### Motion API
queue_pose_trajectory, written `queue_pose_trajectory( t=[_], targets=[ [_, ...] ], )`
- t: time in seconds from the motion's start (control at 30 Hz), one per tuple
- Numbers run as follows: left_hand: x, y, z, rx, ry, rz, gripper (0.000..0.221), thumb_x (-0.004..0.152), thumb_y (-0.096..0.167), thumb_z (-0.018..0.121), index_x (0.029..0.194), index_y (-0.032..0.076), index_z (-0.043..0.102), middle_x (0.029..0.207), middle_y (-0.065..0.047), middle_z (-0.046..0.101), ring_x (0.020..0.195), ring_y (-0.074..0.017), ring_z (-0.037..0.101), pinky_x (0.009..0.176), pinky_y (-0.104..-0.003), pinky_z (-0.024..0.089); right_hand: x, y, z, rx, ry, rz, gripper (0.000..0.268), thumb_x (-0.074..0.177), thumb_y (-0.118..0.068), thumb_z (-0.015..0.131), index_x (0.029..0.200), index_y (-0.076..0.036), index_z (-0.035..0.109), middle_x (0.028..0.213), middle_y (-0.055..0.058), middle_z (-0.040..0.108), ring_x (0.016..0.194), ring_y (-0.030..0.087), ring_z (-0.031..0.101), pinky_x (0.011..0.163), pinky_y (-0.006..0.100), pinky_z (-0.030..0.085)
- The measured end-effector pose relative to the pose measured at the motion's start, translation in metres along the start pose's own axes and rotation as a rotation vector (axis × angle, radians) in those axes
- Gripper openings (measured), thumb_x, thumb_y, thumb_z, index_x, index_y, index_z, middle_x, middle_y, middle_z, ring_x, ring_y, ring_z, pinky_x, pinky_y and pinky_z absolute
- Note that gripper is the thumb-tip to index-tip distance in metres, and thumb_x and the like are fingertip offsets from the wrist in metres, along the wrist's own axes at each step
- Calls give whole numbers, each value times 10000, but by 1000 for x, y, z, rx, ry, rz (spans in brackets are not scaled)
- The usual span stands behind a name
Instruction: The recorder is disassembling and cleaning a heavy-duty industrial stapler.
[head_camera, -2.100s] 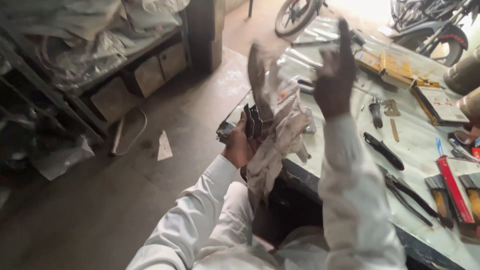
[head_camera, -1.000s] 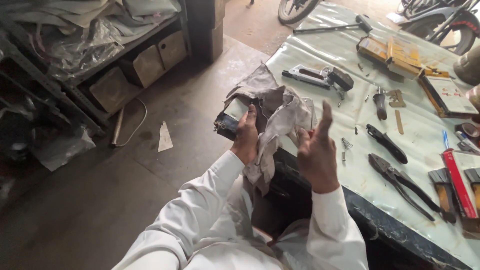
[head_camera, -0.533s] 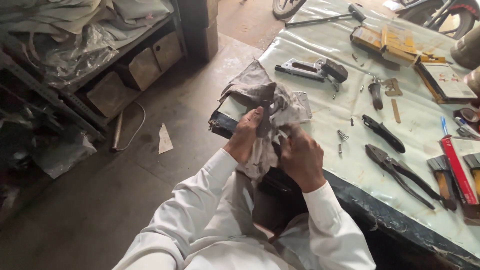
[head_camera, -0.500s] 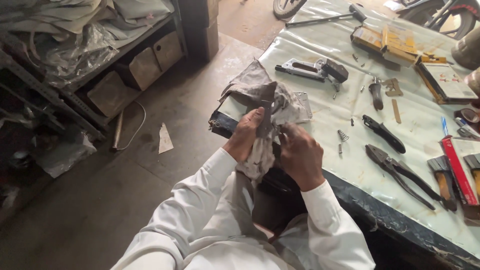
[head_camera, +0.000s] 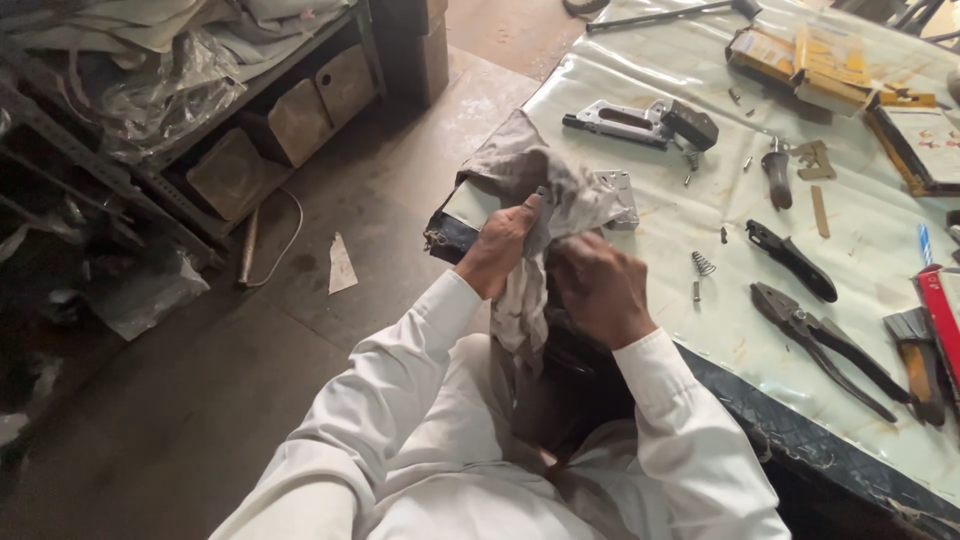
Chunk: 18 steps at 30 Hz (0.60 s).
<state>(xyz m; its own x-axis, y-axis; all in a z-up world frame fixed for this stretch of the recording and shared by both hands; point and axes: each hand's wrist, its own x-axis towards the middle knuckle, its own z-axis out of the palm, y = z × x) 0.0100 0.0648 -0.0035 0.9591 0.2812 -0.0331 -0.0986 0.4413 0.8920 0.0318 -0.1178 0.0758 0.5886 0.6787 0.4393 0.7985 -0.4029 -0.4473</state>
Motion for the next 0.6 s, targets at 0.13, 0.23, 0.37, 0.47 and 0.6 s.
queue_pose_trajectory(
  t=[0.13,0.23,0.37,0.47,0.6],
  targets=[
    [7,-11,-3,28,14,48,410,1094,390,499,984,46,694,844,21,666,740,-60,566,688,-239,494,-10,8,8,28,-6,-104,100,879,-190,725,975,-165,738,933,53,712,837,317,708,681,440,546],
    [11,-13,-5,47,-3,5,413,1100,390,509,968,45,694,824,21,651,729,-62,556,664,-243,485,-3,3,1,-5,-13,-38,111,883,-171,714,990,-168,745,933,59,708,817,322,706,664,448,539],
    [13,-16,-10,90,40,-12,426,1099,396,506,966,45,707,807,18,640,697,-73,535,632,-254,468,-7,10,14,16,48,-36,70,887,-179,724,952,-154,731,941,62,705,818,326,705,677,452,542],
    [13,-19,-10,37,51,30,405,1098,384,515,971,42,690,829,11,666,724,-71,567,658,-258,492,-19,16,20,55,-8,-118,140,842,-133,700,978,-144,733,950,56,712,856,329,709,684,445,551],
    [3,0,-2,-44,57,-82,429,1088,414,485,1030,41,687,879,-13,702,748,-97,622,691,-276,543,-22,28,23,197,-49,-72,179,856,-91,700,1023,-126,752,998,63,742,878,280,721,727,382,559]
  ],
)
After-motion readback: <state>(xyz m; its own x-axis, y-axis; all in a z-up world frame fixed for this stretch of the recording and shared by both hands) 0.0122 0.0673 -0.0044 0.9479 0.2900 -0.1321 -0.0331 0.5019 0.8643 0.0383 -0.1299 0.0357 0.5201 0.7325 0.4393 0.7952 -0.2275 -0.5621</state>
